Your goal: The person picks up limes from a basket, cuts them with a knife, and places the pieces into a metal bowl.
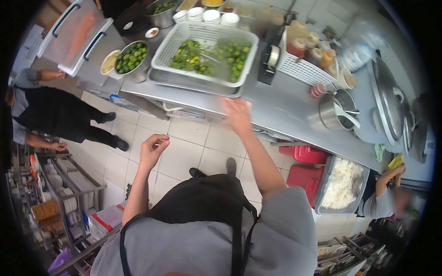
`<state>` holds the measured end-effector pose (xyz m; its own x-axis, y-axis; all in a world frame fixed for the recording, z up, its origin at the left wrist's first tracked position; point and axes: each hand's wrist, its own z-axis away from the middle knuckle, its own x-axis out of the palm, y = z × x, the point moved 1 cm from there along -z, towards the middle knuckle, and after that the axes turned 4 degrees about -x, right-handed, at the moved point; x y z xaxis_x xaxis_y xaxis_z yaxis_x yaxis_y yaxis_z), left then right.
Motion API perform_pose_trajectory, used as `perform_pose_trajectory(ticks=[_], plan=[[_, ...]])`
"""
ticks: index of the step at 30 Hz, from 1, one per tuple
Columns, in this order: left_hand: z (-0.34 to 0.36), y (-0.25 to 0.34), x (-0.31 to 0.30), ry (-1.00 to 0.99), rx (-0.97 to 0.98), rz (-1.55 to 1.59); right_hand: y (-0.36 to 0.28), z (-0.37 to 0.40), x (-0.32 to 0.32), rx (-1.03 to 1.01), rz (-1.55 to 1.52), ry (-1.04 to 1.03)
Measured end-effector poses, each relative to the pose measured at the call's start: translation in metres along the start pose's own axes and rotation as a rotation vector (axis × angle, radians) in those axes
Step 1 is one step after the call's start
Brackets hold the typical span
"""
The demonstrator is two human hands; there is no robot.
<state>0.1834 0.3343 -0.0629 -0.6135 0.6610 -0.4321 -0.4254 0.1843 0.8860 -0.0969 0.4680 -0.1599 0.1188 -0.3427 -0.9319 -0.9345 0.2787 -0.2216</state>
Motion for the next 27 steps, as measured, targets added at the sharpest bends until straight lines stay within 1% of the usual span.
perform_pose_trajectory(ticks=[2, 3, 4, 5, 6, 7, 9, 10, 11, 12, 13, 14, 15, 17, 18, 20, 22, 24, 25, 26, 27], plan=[[-0.007, 0.003, 0.028, -0.048, 0.026, 0.021, 0.053, 0.06, -0.043, 0.076, -0.032, 0.121], [-0.011, 0.004, 0.041, -0.081, 0.042, 0.043, 0.092, 0.096, -0.045, 0.068, -0.033, 0.256], [-0.013, 0.008, 0.053, -0.081, 0.05, 0.042, 0.137, 0.131, -0.033, 0.053, -0.034, 0.393], [-0.015, 0.011, 0.064, -0.118, 0.04, 0.03, 0.192, 0.163, -0.008, 0.028, -0.176, 0.612], [-0.017, 0.016, 0.076, -0.147, 0.032, 0.023, 0.23, 0.18, 0.007, -0.007, -0.322, 0.829], [-0.018, 0.022, 0.086, -0.131, 0.033, 0.033, 0.225, 0.176, -0.017, -0.027, -0.325, 0.826], [-0.02, 0.031, 0.102, -0.195, 0.025, -0.024, 0.202, 0.165, -0.056, 0.453, -0.102, 0.445], [-0.021, 0.036, 0.109, -0.149, 0.013, -0.013, 0.187, 0.153, -0.05, 0.659, 0.122, 0.084], [-0.02, 0.042, 0.116, -0.178, 0.084, -0.039, 0.198, 0.147, -0.041, 0.593, 0.106, 0.078], [-0.022, 0.047, 0.115, -0.189, 0.159, -0.076, 0.222, 0.132, -0.018, 0.5, 0.235, 0.185], [-0.021, 0.049, 0.112, -0.114, 0.144, -0.079, 0.232, 0.108, 0.0, 0.418, 0.353, 0.299], [-0.02, 0.052, 0.113, -0.127, 0.136, -0.124, 0.23, 0.081, -0.011, 0.525, 0.267, 0.212], [-0.023, 0.056, 0.117, -0.172, 0.139, -0.17, 0.23, 0.062, -0.01, 0.521, 0.26, 0.218], [-0.021, 0.057, 0.117, -0.153, 0.102, -0.165, 0.228, 0.033, -0.008, 0.619, 0.275, 0.107], [-0.022, 0.053, 0.115, -0.136, 0.096, -0.154, 0.217, 0.03, -0.004, 0.606, 0.269, 0.108], [-0.024, 0.044, 0.107, -0.099, 0.093, -0.143, 0.181, 0.026, 0.006, 0.397, 0.215, 0.228], [-0.028, 0.033, 0.1, -0.046, 0.045, -0.165, 0.146, 0.049, 0.039, 0.12, 0.116, 0.298], [-0.035, 0.016, 0.097, -0.022, 0.034, -0.197, 0.09, 0.07, 0.016, 0.006, -0.3, 0.07], [-0.036, 0.011, 0.09, -0.01, 0.028, -0.246, 0.088, 0.079, 0.021, -0.015, -0.306, 0.06], [-0.038, 0.007, 0.088, -0.004, 0.004, -0.264, 0.088, 0.087, 0.029, -0.222, -0.505, -0.009], [-0.042, 0.002, 0.086, 0.006, 0.029, -0.27, 0.101, 0.096, 0.048, -0.426, -0.7, -0.083]])
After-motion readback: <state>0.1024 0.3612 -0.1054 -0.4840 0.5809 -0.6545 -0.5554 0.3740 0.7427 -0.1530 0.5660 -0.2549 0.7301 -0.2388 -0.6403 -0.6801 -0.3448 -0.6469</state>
